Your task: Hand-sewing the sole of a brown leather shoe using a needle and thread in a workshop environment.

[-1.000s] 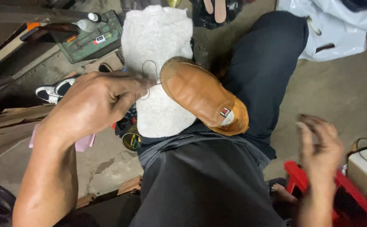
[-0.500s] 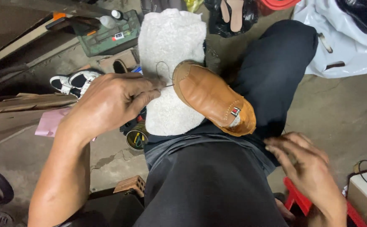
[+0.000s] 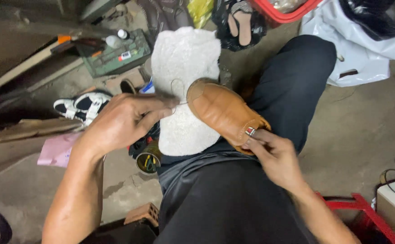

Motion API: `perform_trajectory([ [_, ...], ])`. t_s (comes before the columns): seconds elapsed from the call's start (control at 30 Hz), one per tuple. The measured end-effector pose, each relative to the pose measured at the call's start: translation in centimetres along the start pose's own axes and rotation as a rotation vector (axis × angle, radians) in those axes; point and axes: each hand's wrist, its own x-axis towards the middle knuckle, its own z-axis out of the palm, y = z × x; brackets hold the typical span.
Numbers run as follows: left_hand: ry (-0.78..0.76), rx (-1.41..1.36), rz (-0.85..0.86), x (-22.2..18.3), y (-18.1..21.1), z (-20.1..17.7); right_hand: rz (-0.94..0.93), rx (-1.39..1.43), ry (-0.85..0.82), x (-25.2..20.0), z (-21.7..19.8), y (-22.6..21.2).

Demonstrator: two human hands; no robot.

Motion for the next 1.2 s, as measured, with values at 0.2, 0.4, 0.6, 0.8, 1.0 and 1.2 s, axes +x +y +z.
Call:
perform_trajectory([
  [0.2, -0.091, -0.27, -0.205, 0.2, -2.1, 0.4, 0.294, 0.985, -0.002, 2.5, 4.0, 1.7],
  [0.4, -0.179, -0.354, -0.403, 0.8, -3.3, 0.0, 0.242, 0.911, 0.052, 6.1, 5.6, -0.7],
  [0.6, -0.089, -0.371, -0.279, 0.7, -4.9, 0.3, 0.211, 0.823, 0.084, 8.3, 6.0, -1.7],
  [0.8, -0.138, -0.358, -0.231, 0.5, -3.0, 0.5, 0.18, 0.738, 0.095, 5.5, 6.3, -1.4],
  [1.0, -0.176, -0.454, -0.232, 1.6, -2.7, 0.7, 0.16, 0.653, 0.077, 6.3, 5.5, -1.1],
  [1.2, -0.208, -0.405, -0.235, 2.3, -4.0, 1.3, 0.116, 0.574, 0.048, 7.0, 5.1, -1.2],
])
